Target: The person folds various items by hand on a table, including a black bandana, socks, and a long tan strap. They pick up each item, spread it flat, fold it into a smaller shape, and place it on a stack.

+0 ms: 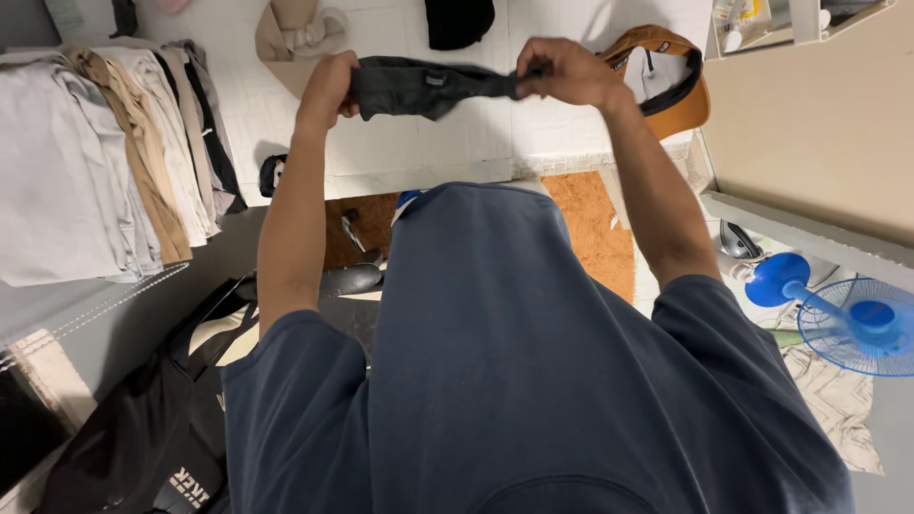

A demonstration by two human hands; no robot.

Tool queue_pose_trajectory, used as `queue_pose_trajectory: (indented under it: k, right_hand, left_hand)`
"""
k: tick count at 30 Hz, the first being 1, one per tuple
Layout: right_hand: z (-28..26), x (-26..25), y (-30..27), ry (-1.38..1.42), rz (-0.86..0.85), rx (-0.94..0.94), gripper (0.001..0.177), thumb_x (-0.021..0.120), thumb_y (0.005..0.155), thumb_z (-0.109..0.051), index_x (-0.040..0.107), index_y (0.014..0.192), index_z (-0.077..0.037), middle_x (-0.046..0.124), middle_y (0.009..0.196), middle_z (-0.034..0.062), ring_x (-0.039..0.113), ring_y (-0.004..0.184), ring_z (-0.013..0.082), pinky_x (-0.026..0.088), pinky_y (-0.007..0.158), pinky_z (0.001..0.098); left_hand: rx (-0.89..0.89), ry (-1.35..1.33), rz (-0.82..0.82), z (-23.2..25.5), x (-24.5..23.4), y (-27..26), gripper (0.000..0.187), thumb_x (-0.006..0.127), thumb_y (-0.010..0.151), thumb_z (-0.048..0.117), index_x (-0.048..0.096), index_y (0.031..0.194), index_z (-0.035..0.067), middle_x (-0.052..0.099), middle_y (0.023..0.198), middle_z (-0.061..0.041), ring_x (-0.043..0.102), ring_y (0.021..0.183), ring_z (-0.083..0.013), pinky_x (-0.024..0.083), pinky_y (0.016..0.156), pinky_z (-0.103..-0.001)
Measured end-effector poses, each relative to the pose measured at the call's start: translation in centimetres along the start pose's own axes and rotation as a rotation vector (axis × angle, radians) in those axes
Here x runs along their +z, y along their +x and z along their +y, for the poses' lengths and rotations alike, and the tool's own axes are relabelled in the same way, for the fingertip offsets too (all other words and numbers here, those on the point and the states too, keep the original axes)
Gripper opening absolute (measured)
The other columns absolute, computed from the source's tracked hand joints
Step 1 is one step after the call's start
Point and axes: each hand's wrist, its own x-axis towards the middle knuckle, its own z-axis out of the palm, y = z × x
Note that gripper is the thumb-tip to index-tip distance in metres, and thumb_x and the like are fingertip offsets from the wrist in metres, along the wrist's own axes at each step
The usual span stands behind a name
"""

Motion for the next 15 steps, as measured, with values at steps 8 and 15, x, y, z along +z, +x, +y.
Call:
queue_pose_trajectory:
  k: [8,15]
  right_hand:
    - [1.8,4.0,3.4,0.394,0.385,0.098,0.019,0.072,0.101,-0.013,0.060,0.109,0.000,0.074,0.085,0.0142,0.077,0.068,0.0189,0.056,0.052,0.0269]
    - [-6.3,10.5,2.4,-0.128,0.446,-0.282,0.032,0.079,0.091,-0.006,0.061,0.116,0.005,0.068,0.099,0.0200,0.071,0.083,0.0275,0.057,0.069,0.0356]
  left_hand:
    - [-0.070,-0.508,-0.026,-3.6,5.9,0.1,0.049,0.044,0.098,0.038,0.065,0.096,-0.006,0.071,0.072,-0.022,0.069,0.050,-0.0235,0.051,0.040,-0.031]
    - [0.203,-0.326,-0.052,0.6,14.2,-7.6,0.050,0.046,0.097,0.034,0.066,0.106,-0.010,0.075,0.096,-0.018,0.077,0.071,-0.0241,0.062,0.062,-0.034]
